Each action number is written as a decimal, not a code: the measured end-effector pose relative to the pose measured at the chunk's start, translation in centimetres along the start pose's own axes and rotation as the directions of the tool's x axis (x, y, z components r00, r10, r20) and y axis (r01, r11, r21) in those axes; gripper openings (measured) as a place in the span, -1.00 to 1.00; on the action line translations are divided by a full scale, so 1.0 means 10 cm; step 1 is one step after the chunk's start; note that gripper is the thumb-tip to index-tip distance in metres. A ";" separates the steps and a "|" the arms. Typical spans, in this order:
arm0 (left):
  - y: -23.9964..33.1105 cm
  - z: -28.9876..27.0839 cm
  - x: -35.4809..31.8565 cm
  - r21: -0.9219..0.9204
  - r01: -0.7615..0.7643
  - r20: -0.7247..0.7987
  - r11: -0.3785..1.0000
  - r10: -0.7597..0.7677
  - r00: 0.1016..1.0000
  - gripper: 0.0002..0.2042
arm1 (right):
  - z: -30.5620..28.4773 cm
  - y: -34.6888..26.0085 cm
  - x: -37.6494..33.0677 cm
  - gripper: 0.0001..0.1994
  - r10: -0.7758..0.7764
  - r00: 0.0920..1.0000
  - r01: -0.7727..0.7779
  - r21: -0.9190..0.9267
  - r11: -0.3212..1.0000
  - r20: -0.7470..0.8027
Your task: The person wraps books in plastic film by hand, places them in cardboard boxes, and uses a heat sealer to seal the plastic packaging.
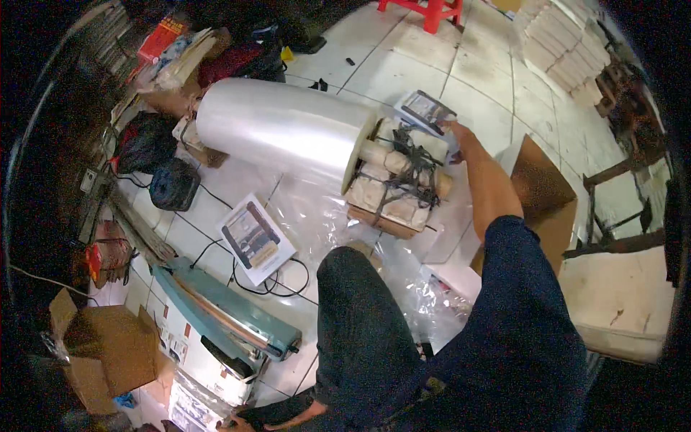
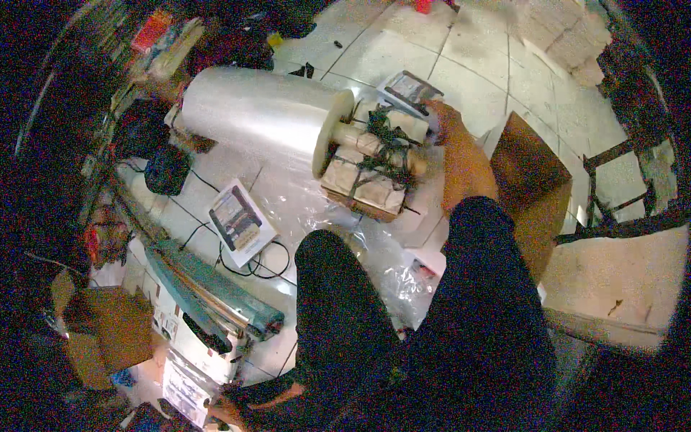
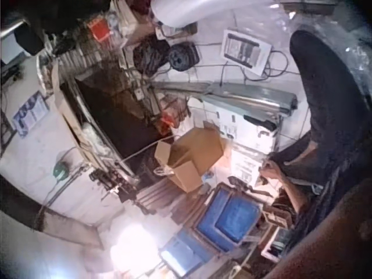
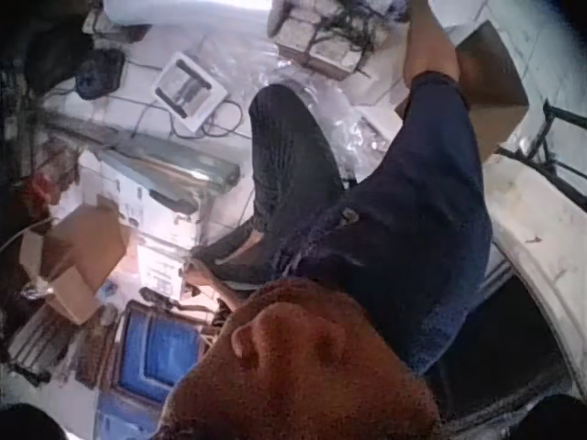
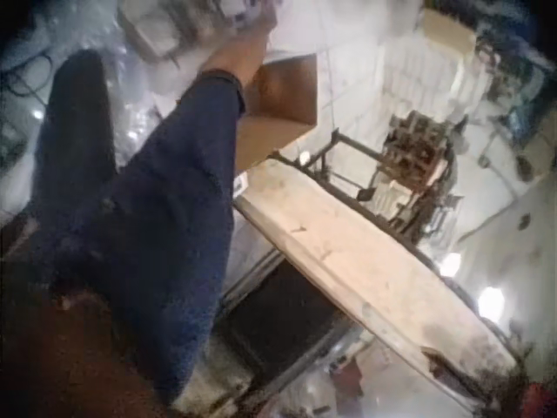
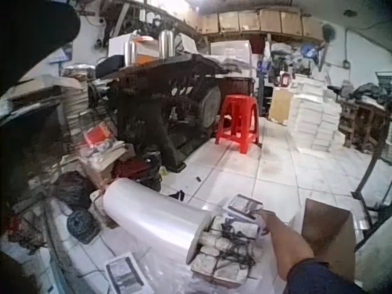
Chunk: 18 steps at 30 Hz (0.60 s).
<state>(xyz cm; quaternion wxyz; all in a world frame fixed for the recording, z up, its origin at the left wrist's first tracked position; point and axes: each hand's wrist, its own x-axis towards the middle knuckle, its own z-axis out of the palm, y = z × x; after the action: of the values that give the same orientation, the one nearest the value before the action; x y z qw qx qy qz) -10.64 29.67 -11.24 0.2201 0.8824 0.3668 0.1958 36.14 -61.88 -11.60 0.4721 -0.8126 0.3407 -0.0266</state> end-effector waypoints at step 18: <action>0.32 -0.50 -0.08 0.362 -0.019 -0.053 0.932 0.040 0.998 -0.32 | 0.52 -0.53 -0.27 -0.55 0.135 0.953 -0.265 0.534 0.803 0.270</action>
<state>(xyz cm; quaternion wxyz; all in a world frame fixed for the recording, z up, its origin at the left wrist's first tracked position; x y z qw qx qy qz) -11.91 28.24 -5.52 0.0401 0.9070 0.3897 0.1544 38.77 -54.72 -9.59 0.7256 -0.5936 0.3478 0.0135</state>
